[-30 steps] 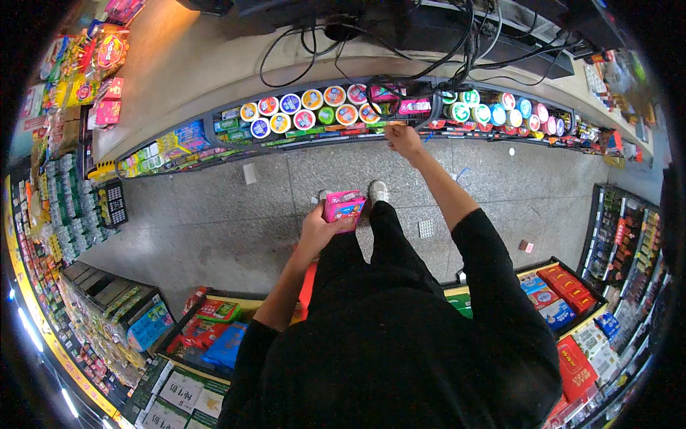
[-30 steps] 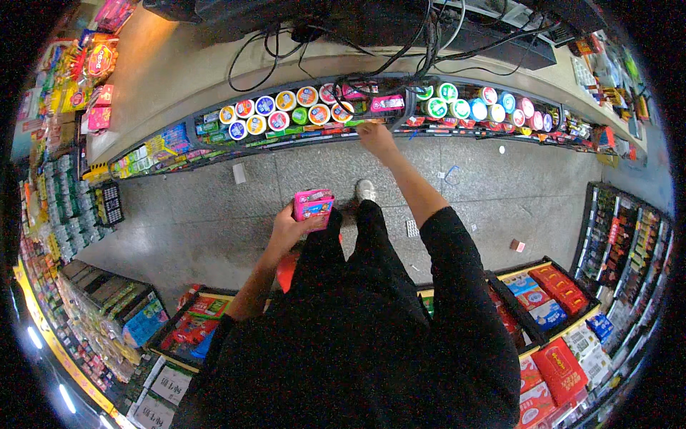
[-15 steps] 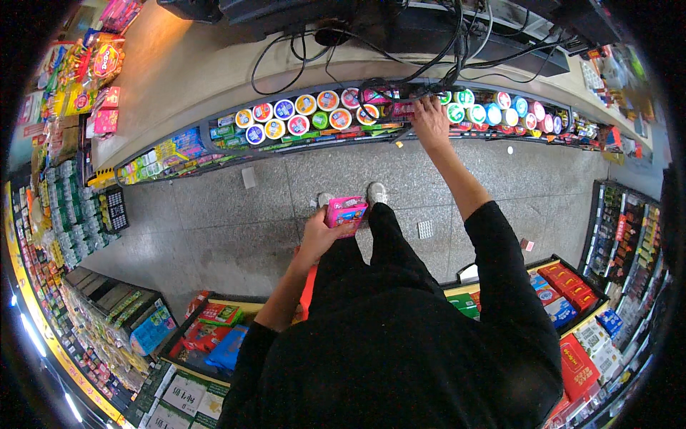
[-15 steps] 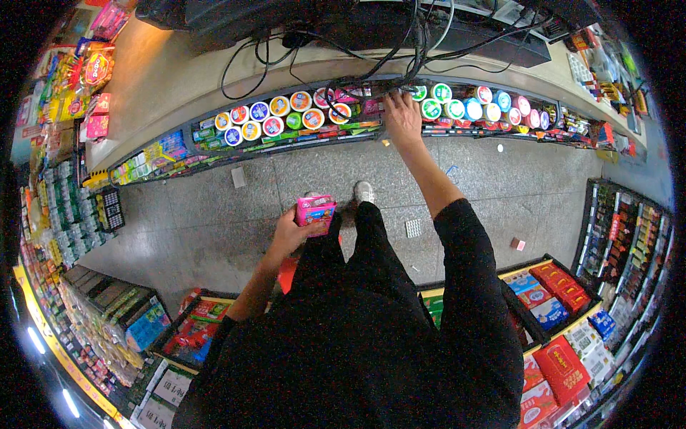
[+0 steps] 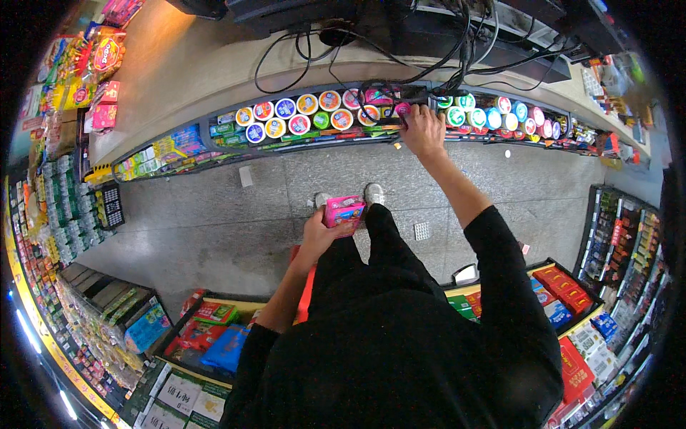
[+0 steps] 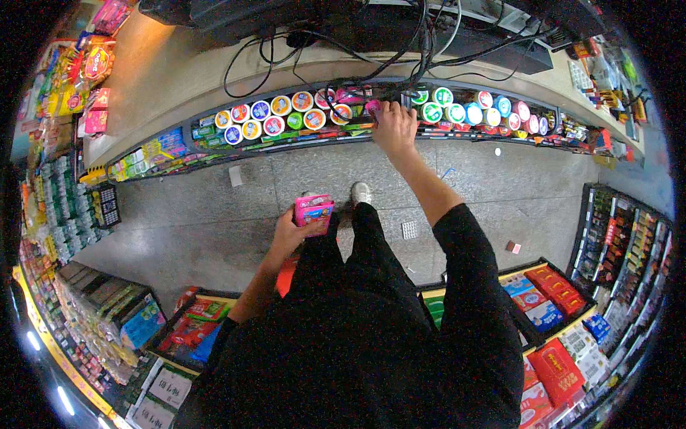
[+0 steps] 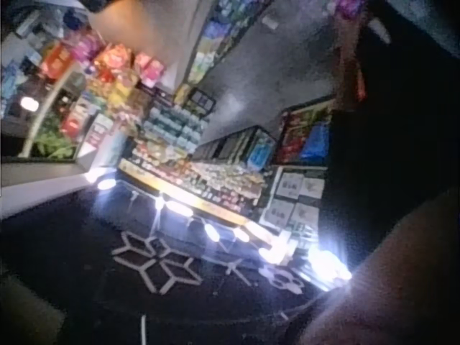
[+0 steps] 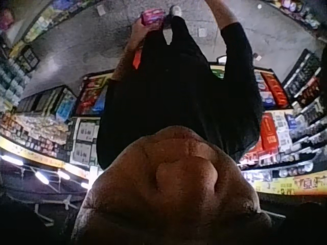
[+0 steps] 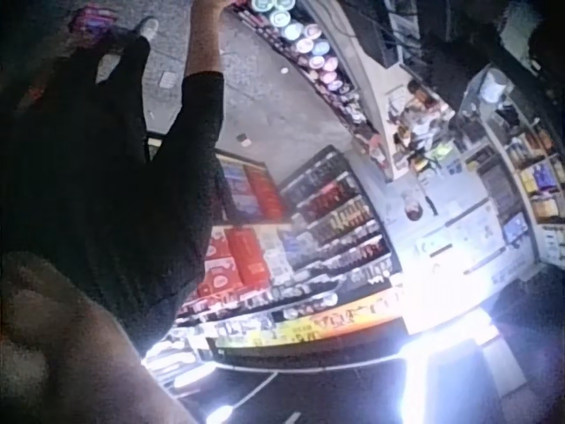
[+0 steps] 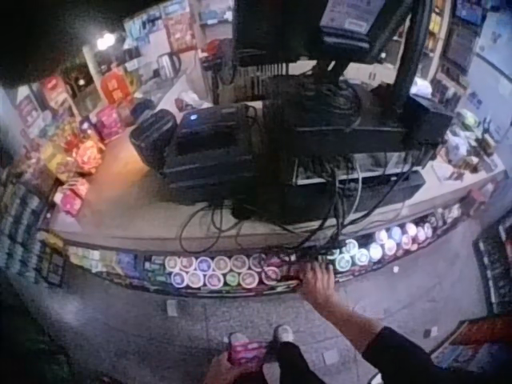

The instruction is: The person wipes the checkout counter with a blue cloth, then walks to a nearby shelf to pick up and restock pink snack boxes. They place the boxes on the shelf and adjust their positions before returning to the counter.

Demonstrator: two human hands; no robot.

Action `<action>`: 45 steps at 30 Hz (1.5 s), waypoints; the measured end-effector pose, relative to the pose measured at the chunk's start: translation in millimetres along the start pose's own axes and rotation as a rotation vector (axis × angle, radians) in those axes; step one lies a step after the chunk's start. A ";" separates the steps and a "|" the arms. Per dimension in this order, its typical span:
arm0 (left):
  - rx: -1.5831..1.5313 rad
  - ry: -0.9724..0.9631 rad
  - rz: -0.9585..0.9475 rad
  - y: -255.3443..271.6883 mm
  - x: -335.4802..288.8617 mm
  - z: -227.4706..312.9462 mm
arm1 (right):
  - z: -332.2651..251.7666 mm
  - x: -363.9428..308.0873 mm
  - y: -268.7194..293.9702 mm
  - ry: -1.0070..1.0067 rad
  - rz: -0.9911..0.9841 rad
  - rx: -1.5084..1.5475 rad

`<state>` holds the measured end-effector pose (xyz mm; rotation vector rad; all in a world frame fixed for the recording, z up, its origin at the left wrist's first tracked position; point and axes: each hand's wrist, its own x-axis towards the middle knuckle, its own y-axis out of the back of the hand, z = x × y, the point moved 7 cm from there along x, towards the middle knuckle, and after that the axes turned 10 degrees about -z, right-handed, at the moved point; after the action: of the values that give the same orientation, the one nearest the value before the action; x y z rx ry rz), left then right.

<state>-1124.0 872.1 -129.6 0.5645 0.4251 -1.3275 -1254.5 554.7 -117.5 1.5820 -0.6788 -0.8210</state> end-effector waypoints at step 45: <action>0.361 -0.327 -0.197 -73.6 190.0 131.4 | 34.6 54.5 -28.5 -0.118 -0.173 0.171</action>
<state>-1162.0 633.3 -148.0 0.5991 -0.0325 -1.6683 -1251.1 495.8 -156.1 1.7753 -0.7195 -1.0123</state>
